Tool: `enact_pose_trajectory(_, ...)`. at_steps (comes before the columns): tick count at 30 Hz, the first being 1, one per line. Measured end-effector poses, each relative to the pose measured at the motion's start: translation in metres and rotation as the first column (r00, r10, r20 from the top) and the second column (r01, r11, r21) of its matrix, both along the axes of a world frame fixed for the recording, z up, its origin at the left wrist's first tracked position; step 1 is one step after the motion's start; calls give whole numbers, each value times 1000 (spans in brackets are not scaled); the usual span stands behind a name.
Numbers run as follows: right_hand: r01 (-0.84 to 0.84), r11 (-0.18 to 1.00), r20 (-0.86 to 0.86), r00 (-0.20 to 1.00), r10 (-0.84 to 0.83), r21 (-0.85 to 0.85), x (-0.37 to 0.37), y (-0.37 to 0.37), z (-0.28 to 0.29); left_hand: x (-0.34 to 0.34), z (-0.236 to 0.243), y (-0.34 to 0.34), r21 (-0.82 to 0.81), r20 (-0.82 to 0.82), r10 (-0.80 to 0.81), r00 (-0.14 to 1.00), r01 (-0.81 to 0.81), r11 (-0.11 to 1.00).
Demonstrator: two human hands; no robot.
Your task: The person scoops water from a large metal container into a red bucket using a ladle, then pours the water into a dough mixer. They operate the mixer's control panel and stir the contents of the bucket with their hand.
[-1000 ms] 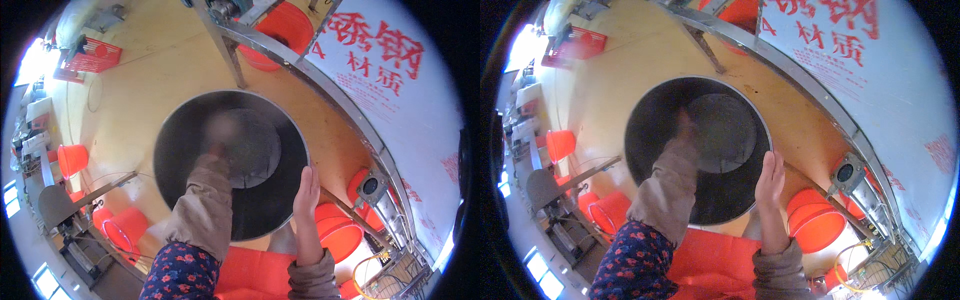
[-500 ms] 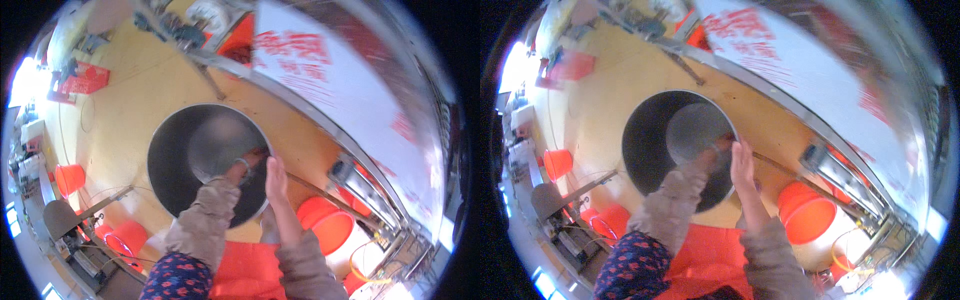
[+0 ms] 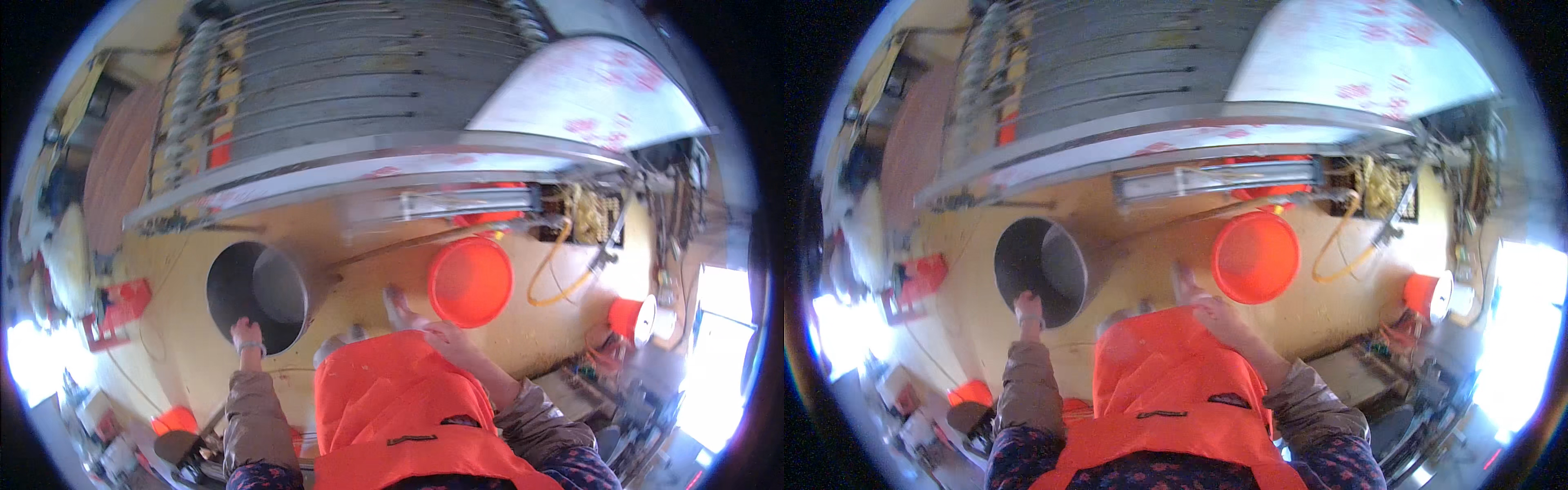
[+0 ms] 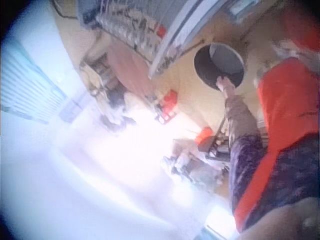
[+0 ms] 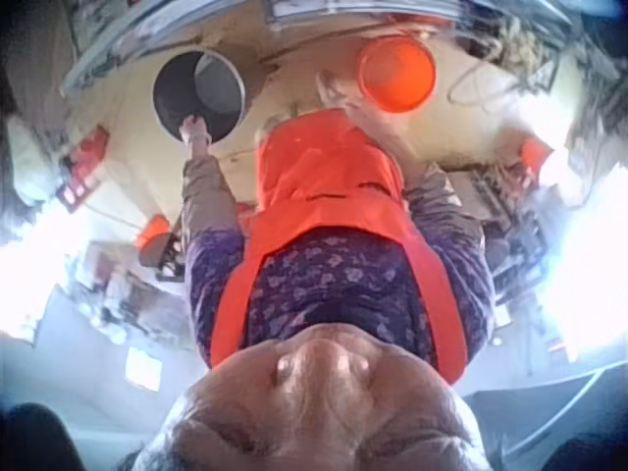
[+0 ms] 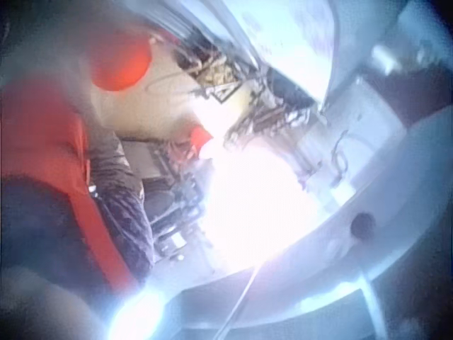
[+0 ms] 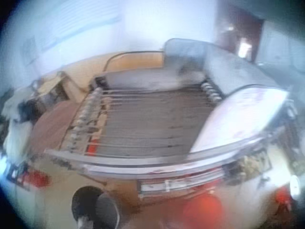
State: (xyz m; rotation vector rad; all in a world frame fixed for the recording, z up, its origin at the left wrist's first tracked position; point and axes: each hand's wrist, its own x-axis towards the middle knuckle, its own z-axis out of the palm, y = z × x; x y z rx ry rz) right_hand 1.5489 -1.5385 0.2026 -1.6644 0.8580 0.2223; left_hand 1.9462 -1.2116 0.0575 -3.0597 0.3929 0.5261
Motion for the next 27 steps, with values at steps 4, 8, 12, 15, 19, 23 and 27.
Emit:
enact_pose_trajectory(4,475,877,-35,880,-473,75,-127,1,29,2,26,-26,75,-54,-213,976,216,973)
enact_pose_trajectory(8,673,727,-352,653,-671,-136,-220,14,55,-5,31,-59,-83,41,-70,997,73,994)
enact_pose_trajectory(12,650,712,-361,618,-698,-264,-273,4,77,-31,44,-80,281,-172,-312,934,350,894)
enact_pose_trajectory(15,718,578,-196,549,-813,-387,-296,-28,80,-59,67,-103,44,-293,-93,952,110,993)
enact_pose_trajectory(19,669,553,-135,570,-811,-496,-340,-86,82,-108,94,-168,-155,-365,103,925,-169,973)
enact_pose_trajectory(23,679,493,17,597,-802,-544,-384,-184,72,-203,114,-258,75,-23,-314,949,315,946)
enact_pose_trajectory(27,724,409,285,628,-724,-555,-385,-318,87,-323,164,-379,-241,-618,-346,707,248,938)
